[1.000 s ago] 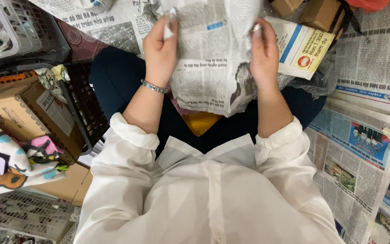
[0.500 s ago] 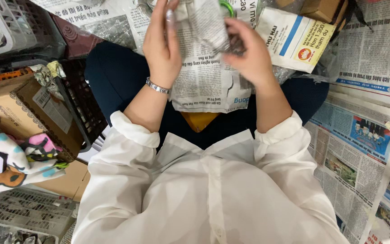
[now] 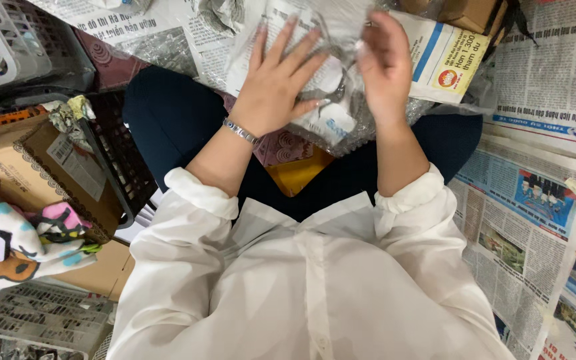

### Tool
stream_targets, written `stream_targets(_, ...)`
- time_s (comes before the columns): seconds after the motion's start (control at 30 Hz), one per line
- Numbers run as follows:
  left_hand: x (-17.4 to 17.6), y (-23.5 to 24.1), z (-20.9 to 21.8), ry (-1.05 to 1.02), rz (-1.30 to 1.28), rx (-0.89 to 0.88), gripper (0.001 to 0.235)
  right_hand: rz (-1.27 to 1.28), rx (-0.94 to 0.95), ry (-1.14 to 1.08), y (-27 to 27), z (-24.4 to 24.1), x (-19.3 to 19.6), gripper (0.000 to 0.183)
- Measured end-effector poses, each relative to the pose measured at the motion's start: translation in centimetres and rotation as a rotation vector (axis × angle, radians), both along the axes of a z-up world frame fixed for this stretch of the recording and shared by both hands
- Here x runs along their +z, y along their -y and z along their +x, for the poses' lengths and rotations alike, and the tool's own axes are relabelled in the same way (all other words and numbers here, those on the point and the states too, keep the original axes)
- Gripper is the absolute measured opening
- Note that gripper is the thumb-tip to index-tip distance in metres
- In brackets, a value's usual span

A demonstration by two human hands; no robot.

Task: The person wraps small ceramic dishes in newspaper and bubble wrap. They fold the newspaper around each dish, then place it inside a sheet of bubble wrap, folding the edges to secure the package.

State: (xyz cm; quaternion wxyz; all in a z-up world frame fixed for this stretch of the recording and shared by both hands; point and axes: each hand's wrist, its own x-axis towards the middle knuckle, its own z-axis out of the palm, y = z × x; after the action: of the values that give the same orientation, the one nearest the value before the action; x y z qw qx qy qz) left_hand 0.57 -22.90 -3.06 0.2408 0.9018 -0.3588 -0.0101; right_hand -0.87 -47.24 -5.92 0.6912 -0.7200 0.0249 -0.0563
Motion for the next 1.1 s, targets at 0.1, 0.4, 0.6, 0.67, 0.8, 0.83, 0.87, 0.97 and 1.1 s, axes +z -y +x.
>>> stream_targets(0.1, -1.8, 0.1, 0.3, -0.007, 0.050, 0.120, 0.086, -0.408, 0.239, 0.079, -0.4, -0.1, 2.0, 0.093)
stream_targets(0.4, -4.2, 0.5, -0.1, 0.034, 0.073, 0.216, 0.076, -0.958, 0.573, 0.092, -0.5, -1.8, 7.3, 0.077)
stream_targets(0.6, -4.2, 0.4, 0.1, 0.037, 0.065, 0.204, 0.074, -0.822, 0.696, -0.102, 0.3, -1.7, 6.6, 0.028)
stream_targets(0.67, -4.0, 0.4, 0.2, 0.025, 0.081, 0.207, 0.075, -0.648, 0.786, -0.227, 1.0, -1.6, 6.5, 0.023)
stream_targets(0.8, -3.6, 0.4, 0.2, -0.024, 0.057, 0.197, 0.076, -0.428, 0.520, -0.049, 2.2, -1.7, 5.9, 0.023)
stream_targets(0.83, -3.5, 0.4, 0.2, -0.037, 0.067, 0.198, 0.077, -0.324, 0.388, -0.003, 2.3, -1.7, 5.5, 0.024)
stream_targets(0.87, -3.4, 0.5, 0.2, -0.049, 0.076, 0.198, 0.077, -0.219, 0.257, 0.045, 2.4, -1.6, 5.2, 0.025)
stream_targets(0.97, -3.0, 0.4, 0.2, -0.081, 0.076, 0.167, 0.079, -0.158, -0.196, 0.124, 2.5, -0.3, 4.1, 0.030)
stream_targets(1.1, -2.6, 0.6, -0.3, -0.151, 0.130, 0.067, 0.084, -0.675, -0.233, 0.702, 3.6, 2.7, 4.2, 0.034)
